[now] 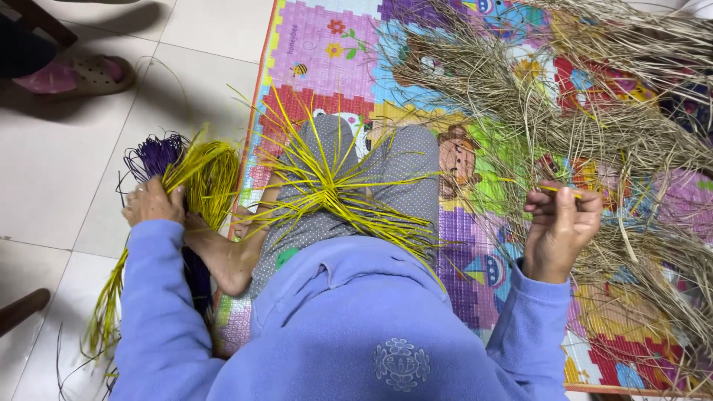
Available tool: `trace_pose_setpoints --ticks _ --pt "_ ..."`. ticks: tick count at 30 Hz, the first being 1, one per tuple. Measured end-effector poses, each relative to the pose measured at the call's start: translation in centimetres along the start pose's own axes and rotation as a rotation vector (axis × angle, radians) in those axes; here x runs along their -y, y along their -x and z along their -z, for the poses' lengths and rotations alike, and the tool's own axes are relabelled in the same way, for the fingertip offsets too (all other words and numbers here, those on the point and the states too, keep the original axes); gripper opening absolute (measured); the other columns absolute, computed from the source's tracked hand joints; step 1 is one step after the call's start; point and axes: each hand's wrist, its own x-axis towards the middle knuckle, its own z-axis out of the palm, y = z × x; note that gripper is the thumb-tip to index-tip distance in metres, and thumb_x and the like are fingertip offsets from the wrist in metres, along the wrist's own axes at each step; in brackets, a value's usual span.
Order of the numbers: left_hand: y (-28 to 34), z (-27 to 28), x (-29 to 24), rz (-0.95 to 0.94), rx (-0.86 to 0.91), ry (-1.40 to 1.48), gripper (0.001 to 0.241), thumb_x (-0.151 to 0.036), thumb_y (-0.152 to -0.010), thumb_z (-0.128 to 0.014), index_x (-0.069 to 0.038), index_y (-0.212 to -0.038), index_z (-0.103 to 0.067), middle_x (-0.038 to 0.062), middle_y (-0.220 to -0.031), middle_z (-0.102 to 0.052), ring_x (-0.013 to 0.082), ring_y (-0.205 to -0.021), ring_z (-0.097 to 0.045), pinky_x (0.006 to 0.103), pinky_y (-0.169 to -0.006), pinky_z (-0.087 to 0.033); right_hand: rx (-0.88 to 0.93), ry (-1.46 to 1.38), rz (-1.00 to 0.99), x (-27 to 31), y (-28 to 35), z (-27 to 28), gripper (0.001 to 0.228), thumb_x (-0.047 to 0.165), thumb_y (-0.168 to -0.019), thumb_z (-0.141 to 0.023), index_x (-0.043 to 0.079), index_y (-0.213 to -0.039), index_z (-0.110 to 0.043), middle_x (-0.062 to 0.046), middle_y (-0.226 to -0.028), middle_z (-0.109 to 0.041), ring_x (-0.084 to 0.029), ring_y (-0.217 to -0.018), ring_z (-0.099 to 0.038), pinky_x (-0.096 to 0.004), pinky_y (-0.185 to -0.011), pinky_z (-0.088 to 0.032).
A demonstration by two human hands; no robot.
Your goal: Weaving yellow and purple straw fibers together to maintain or create a woven structure.
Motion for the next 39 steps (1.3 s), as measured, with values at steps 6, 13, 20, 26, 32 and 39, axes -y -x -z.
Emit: trace_pose_setpoints --ticks 6,13,20,26,32,39 --pt "3.4 15.3 -8.1 -0.468 -0.447 0.590 0.025 0.001 -0.081 -0.057 0.010 -0.104 -0.056 0.022 -0.098 -0.057 0.0333 -0.086 -0.054 0.0388 -0.080 -0.040 0.158 -0.109 -0.086 -0.1 1.1 -3.4 0.012 0.009 -0.088 -0.053 0.010 -0.091 -0.041 -0.008 -0.081 -0.060 -0.014 -0.067 -0.061 -0.022 -0.058 -0.054" --pt "8.0 18.9 -18.2 -0.866 0.087 1.035 0.035 -0.023 -0.085 -0.040 -0.001 -0.108 -0.054 0.011 -0.078 -0.059 0.0230 -0.075 -0.052 0.0344 -0.070 -0.040 0.297 -0.236 -0.050 0.2 1.1 -4.5 0.012 0.011 -0.087 -0.056 0.011 -0.091 -0.045 -0.007 -0.082 -0.060 -0.015 -0.070 -0.062 -0.024 -0.063 -0.055" --pt "9.4 15.7 -20.2 -0.783 0.505 1.169 0.018 -0.018 -0.080 -0.049 -0.005 -0.086 -0.060 0.003 -0.067 -0.059 0.0127 -0.052 -0.047 0.0252 -0.049 -0.039 0.269 -0.388 -0.099 -0.7 0.6 -3.5 0.013 0.015 -0.086 -0.058 0.011 -0.095 -0.049 -0.006 -0.086 -0.062 -0.011 -0.070 -0.061 -0.020 -0.063 -0.054" --pt "10.4 15.9 -21.5 -0.726 0.422 1.289 0.018 -0.021 -0.083 -0.051 -0.006 -0.084 -0.062 0.012 -0.062 -0.059 0.0269 -0.059 -0.058 0.0344 -0.056 -0.046 0.369 -0.236 -0.299 -4.8 4.8 -6.5 0.011 0.013 -0.085 -0.051 0.007 -0.094 -0.052 -0.008 -0.076 -0.061 -0.011 -0.062 -0.062 -0.019 -0.055 -0.053" --pt "11.2 15.0 -22.5 -0.869 0.058 1.104 0.015 -0.019 -0.084 -0.050 -0.010 -0.087 -0.061 0.009 -0.076 -0.057 0.0280 -0.074 -0.056 0.0360 -0.065 -0.045 0.521 -0.350 -0.554 -5.9 8.3 -9.4 0.012 0.007 -0.082 -0.052 -0.002 -0.088 -0.057 -0.016 -0.060 -0.057 -0.018 -0.050 -0.058 -0.028 -0.048 -0.053" --pt "12.1 16.2 -21.6 -0.853 -0.131 1.130 0.012 -0.024 -0.079 -0.061 -0.013 -0.073 -0.061 0.003 -0.059 -0.047 0.0221 -0.059 -0.053 0.0302 -0.056 -0.045 0.689 -0.418 -0.380 -6.1 7.0 -7.2 0.028 0.015 -0.084 -0.047 -0.006 -0.066 -0.051 -0.024 -0.064 -0.053 -0.026 -0.063 -0.057 -0.034 -0.058 -0.051"
